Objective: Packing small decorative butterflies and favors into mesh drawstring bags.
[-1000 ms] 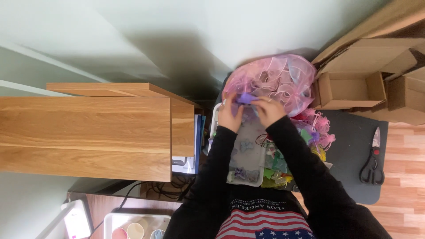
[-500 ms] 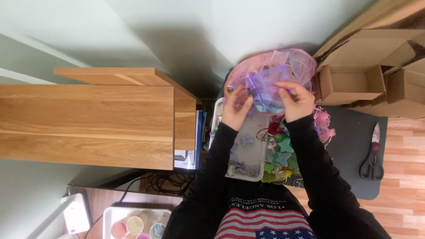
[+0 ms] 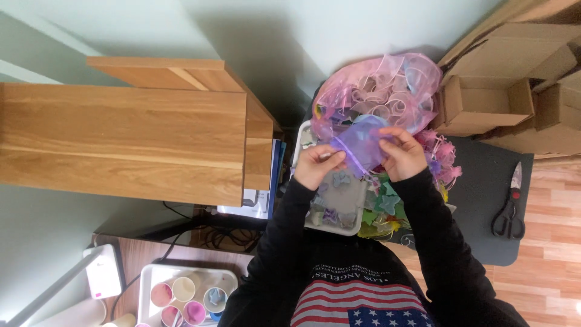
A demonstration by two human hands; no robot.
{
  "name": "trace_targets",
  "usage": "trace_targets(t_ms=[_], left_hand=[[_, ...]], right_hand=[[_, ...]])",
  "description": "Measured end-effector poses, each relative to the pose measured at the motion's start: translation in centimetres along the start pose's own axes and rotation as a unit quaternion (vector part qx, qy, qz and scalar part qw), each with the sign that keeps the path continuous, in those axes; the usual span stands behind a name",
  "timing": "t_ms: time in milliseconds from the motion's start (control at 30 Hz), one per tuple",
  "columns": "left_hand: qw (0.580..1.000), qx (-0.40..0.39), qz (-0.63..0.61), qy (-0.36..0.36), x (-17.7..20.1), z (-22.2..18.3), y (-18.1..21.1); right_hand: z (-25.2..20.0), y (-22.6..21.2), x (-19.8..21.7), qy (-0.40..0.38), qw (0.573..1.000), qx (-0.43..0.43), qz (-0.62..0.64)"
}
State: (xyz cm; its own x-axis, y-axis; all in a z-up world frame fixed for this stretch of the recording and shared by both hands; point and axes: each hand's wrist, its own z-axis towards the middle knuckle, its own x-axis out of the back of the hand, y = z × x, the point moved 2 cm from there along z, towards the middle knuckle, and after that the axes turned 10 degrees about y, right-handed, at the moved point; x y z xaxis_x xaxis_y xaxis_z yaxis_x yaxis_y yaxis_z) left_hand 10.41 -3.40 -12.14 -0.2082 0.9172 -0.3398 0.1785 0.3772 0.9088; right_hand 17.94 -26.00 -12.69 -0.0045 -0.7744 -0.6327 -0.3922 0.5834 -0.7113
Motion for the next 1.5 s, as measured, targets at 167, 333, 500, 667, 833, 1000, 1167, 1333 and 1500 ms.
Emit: trace_targets(t_ms=[167,333,500,667,833,1000,1167,1333,1500], left_hand=[[0.999,-0.020,0.017,0.048,0.9,-2.2,0.3],[0.994,-0.039,0.068,0.077,0.2,-4.5,1.7],[0.987,-0.069,0.130,0.060,-0.4,-5.6,1.9],[0.991,-0.064,0.104,0.047,-0.2,-6.1,1.7],[0.976,-0.083,0.198,0.047,0.1,-6.9,2.2],[0.964,-0.070,0.235,0.099,0.3,-7.4,2.3],[0.969,-0.076,0.215,0.097,-0.4,-7.8,2.8],[0.967,-0.090,0.224,0.076,-0.9,-8.3,3.1],[0.894,-0.282,0.346,0.046,-0.7,-8.9,5.9]], right_hand=[[-2.3,-0.3,-2.0,0.052,0.923,0.152,-0.349],[-5.7,-0.8,-5.3,-0.008,0.886,0.202,-0.417],[-7.8,0.1,-7.9,-0.118,0.884,0.145,-0.429],[-7.4,1.5,-5.4,-0.086,0.903,0.091,-0.410],[-7.5,1.3,-5.7,-0.077,0.912,0.081,-0.395],[-8.4,0.5,-7.5,-0.087,0.774,0.301,-0.549],[-8.4,1.6,-7.7,-0.142,0.714,0.348,-0.591],[-8.0,2.2,-6.9,-0.141,0.736,0.331,-0.573],[-7.4,2.4,-6.5,-0.126,0.816,0.137,-0.547]])
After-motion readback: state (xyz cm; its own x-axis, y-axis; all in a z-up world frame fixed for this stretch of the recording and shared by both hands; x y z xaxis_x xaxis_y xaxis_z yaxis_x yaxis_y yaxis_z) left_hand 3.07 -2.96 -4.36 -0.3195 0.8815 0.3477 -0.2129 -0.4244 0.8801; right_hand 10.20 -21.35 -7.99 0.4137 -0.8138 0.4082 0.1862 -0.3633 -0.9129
